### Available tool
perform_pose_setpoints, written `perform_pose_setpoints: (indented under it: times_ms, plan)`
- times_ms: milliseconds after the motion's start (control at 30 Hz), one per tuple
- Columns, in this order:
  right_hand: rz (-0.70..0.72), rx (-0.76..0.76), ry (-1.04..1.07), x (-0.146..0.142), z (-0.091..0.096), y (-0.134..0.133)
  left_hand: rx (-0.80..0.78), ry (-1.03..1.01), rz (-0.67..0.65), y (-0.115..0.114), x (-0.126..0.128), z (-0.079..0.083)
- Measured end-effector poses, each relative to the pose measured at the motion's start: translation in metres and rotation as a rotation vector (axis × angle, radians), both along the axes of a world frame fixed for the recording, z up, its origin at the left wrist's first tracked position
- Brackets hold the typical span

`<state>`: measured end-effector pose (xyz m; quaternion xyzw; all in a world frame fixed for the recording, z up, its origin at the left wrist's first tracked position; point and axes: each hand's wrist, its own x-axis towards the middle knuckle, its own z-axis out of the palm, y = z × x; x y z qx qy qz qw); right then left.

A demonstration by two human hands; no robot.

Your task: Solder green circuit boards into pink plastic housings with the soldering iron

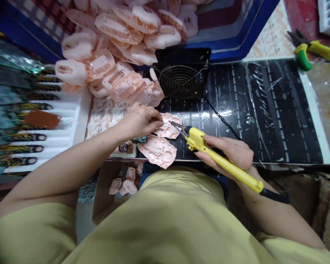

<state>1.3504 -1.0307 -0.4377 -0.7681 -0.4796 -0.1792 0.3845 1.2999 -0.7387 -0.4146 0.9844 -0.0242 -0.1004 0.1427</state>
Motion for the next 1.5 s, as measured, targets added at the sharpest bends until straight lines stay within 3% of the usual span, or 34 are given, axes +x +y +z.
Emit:
perform_pose_setpoints:
  times_ms: [133,533,667,833,967,1067,1267,1333,1433,1500]
  plan:
    - [0.148,0.113,0.011,0.004,-0.006,0.007,-0.001,0.004,0.003,0.000,0.000,-0.001]
    - [0.289,0.059,0.023,0.012,0.006,0.012,0.023,0.021,0.014,-0.003,0.001,-0.001]
    - [0.163,0.107,0.149,0.012,0.006,-0.002,0.017,-0.005,-0.010,-0.002,0.001,0.000]
    - [0.085,0.103,0.136,0.005,0.001,-0.006,0.024,0.000,-0.008,-0.002,0.002,0.001]
    - [-0.127,0.045,0.119,-0.001,-0.006,-0.006,0.002,-0.011,-0.017,-0.003,0.003,0.000]
    - [-0.187,0.027,0.091,-0.002,-0.014,-0.009,-0.027,-0.021,-0.019,-0.002,0.001,0.000]
    - [-0.251,0.184,0.110,-0.001,-0.019,-0.023,-0.035,-0.160,-0.027,0.010,-0.004,0.010]
    - [-0.270,0.243,0.109,-0.001,-0.019,-0.030,-0.040,-0.205,-0.142,0.008,-0.004,0.009]
    - [-0.370,0.256,0.098,-0.002,-0.020,-0.041,-0.038,-0.151,-0.417,-0.006,-0.006,-0.001]
    - [-0.400,0.273,0.083,-0.003,-0.020,-0.043,-0.010,-0.097,-0.500,-0.016,-0.012,-0.006]
